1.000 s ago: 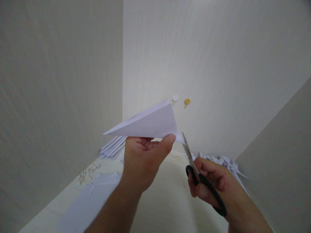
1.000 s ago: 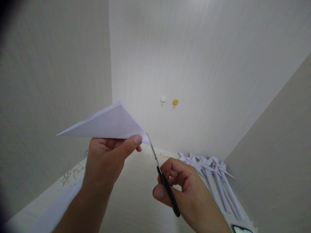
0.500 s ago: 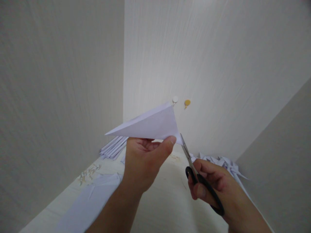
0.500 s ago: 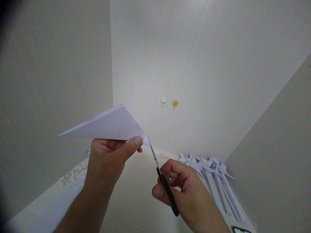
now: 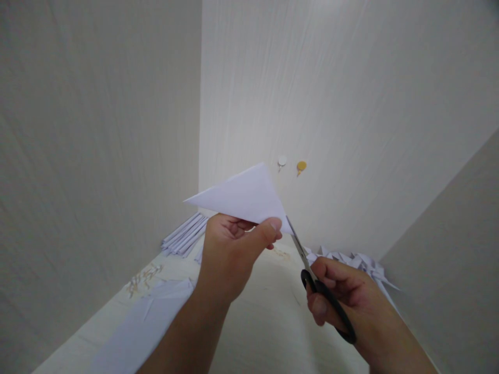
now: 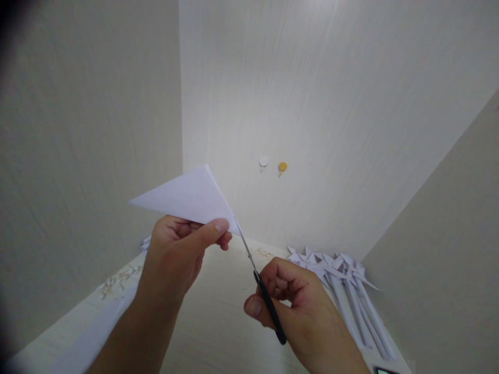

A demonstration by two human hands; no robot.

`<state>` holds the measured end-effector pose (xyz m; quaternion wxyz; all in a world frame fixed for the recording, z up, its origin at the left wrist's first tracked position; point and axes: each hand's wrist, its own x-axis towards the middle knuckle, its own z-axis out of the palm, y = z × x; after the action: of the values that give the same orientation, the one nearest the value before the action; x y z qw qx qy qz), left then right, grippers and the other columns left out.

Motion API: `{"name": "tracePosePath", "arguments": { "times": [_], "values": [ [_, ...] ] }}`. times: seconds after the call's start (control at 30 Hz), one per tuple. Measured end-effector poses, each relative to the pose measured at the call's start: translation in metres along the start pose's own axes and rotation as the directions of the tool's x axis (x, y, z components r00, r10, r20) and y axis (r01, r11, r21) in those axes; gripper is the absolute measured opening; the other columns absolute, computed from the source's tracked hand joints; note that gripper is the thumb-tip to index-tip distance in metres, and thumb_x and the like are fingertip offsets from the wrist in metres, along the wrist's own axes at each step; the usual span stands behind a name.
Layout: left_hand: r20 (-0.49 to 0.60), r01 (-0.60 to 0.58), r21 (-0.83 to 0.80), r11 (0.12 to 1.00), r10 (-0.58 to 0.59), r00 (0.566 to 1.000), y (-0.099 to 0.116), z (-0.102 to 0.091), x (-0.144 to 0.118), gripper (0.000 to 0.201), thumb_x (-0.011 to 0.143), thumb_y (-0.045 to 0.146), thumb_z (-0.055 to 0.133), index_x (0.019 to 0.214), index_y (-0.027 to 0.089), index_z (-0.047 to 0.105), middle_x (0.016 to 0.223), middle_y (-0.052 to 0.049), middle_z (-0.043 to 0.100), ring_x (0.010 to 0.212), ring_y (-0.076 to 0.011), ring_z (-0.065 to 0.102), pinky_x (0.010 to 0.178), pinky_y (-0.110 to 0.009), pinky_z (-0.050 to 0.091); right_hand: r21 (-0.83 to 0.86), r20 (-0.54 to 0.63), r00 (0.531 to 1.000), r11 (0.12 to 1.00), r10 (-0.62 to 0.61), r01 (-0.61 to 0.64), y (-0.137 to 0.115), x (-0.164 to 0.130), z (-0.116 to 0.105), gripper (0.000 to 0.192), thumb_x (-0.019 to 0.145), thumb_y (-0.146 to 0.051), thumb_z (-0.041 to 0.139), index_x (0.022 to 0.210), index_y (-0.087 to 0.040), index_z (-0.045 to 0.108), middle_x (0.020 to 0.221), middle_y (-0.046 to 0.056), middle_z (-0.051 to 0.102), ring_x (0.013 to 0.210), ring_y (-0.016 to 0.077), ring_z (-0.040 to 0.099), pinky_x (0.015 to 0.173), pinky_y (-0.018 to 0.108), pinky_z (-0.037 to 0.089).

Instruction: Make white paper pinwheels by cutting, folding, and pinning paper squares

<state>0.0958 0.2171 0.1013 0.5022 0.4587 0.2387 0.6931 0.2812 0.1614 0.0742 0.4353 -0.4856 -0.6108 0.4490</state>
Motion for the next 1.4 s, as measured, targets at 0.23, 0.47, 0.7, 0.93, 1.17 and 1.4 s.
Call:
{"name": "tracePosePath", "arguments": {
  "times": [0.23,0.47,0.7,0.93,1.17,1.4],
  "values": [
    [0.062,0.030,-0.020,0.999,-0.028,0.998,-0.003,-0.005,0.001,0.017,0.075,0.025,0.084,0.066,0.014,0.075,0.062,-0.003,0.071,0.056,-0.0125,0.064,0.054,-0.022,0.053,0.027,-0.023,0.999,0.999,0.025,-0.024,-0.003,-0.001,0.001,0.059,0.063,-0.068,0.089,0.064,-0.020,0.054,0.051,-0.004,0.054,0.047,0.0078,0.040,0.046,0.021,0.028],
    [0.076,0.086,-0.137,0.987,-0.076,0.994,0.001,-0.002,0.000,0.015,0.078,0.027,0.081,0.071,0.014,0.075,0.064,-0.003,0.071,0.056,-0.0134,0.064,0.050,-0.023,0.052,0.030,-0.045,0.998,0.999,0.033,-0.032,-0.005,0.000,0.002,0.058,0.061,-0.065,0.091,0.063,-0.020,0.054,0.051,-0.003,0.056,0.047,0.0080,0.042,0.045,0.021,0.029],
    [0.090,0.089,-0.089,0.992,-0.081,0.993,-0.001,-0.002,-0.001,0.019,0.080,0.030,0.080,0.071,0.013,0.077,0.063,-0.005,0.072,0.057,-0.0141,0.066,0.053,-0.023,0.052,0.043,-0.060,0.998,0.999,0.007,-0.005,0.000,0.002,0.005,0.053,0.063,-0.059,0.092,0.065,-0.020,0.056,0.054,-0.004,0.053,0.049,0.0079,0.040,0.047,0.021,0.029],
    [0.112,0.129,-0.062,0.990,-0.122,0.986,-0.006,0.001,-0.002,0.023,0.080,0.031,0.080,0.067,0.012,0.077,0.062,-0.007,0.073,0.056,-0.0140,0.065,0.054,-0.024,0.051,-0.021,-0.059,0.997,0.999,-0.051,0.050,-0.004,0.003,0.004,0.053,0.066,-0.062,0.089,0.067,-0.019,0.059,0.056,-0.004,0.052,0.053,0.0087,0.039,0.050,0.022,0.031],
    [0.163,0.131,-0.084,0.988,-0.116,0.980,-0.011,0.001,0.000,0.023,0.084,0.032,0.078,0.071,0.014,0.078,0.064,-0.006,0.073,0.058,-0.0139,0.065,0.055,-0.023,0.051,0.048,-0.085,0.996,0.998,-0.038,0.042,-0.006,0.005,0.008,0.060,0.062,-0.071,0.087,0.064,-0.020,0.056,0.050,-0.004,0.051,0.048,0.0086,0.038,0.047,0.022,0.029],
    [0.176,0.136,-0.072,0.988,-0.121,0.977,-0.012,0.000,-0.001,0.024,0.085,0.033,0.077,0.069,0.014,0.077,0.064,-0.005,0.072,0.058,-0.0136,0.064,0.055,-0.024,0.050,0.056,-0.107,0.994,0.997,-0.038,0.044,-0.007,0.005,0.009,0.055,0.066,-0.064,0.089,0.063,-0.020,0.054,0.047,-0.005,0.050,0.045,0.0073,0.035,0.045,0.021,0.027]
  ]
}}
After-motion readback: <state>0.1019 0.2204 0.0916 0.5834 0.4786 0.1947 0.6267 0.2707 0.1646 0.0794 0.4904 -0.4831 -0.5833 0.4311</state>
